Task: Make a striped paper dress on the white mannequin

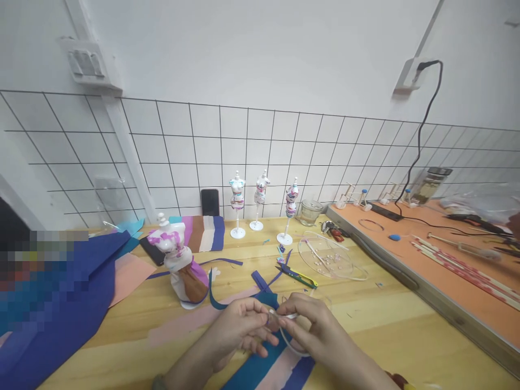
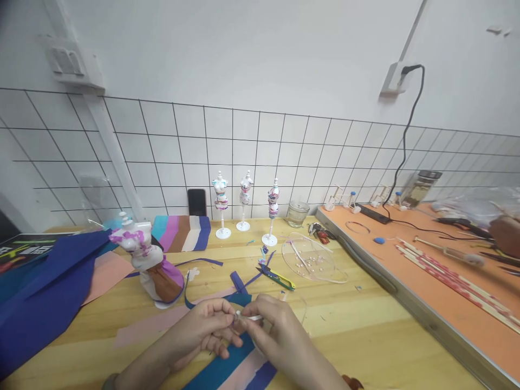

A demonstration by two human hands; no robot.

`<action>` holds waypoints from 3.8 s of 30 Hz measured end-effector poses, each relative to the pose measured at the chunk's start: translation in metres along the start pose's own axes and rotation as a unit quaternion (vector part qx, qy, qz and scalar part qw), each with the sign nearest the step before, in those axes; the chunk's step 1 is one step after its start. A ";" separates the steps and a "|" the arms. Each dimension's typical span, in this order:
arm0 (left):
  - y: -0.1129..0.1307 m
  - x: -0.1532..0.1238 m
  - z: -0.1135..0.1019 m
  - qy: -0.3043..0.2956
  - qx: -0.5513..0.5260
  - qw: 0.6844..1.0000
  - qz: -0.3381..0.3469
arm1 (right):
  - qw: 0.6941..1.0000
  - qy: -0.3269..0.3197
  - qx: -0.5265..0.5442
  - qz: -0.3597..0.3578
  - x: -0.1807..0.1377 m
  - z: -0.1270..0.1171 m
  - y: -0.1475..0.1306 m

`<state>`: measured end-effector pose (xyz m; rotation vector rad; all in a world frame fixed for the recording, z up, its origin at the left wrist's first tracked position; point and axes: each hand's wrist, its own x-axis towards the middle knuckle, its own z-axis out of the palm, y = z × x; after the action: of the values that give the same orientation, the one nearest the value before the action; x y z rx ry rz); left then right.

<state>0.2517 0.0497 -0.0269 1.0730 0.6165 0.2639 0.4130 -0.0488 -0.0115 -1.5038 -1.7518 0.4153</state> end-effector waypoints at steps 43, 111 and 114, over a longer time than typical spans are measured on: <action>0.009 0.002 -0.008 0.090 0.047 0.993 0.052 | 0.930 0.053 0.324 0.165 0.001 0.047 0.033; -0.014 0.014 -0.008 0.094 -0.091 0.990 0.053 | 0.763 0.172 0.509 0.359 0.015 -0.038 0.094; -0.014 0.016 -0.012 0.104 -0.107 0.988 0.040 | 0.762 0.179 0.508 0.359 0.015 -0.044 0.094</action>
<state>0.2563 0.0604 -0.0485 0.8695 0.7135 0.5062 0.5095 -0.0216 -0.0426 -1.1985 -0.3622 1.1490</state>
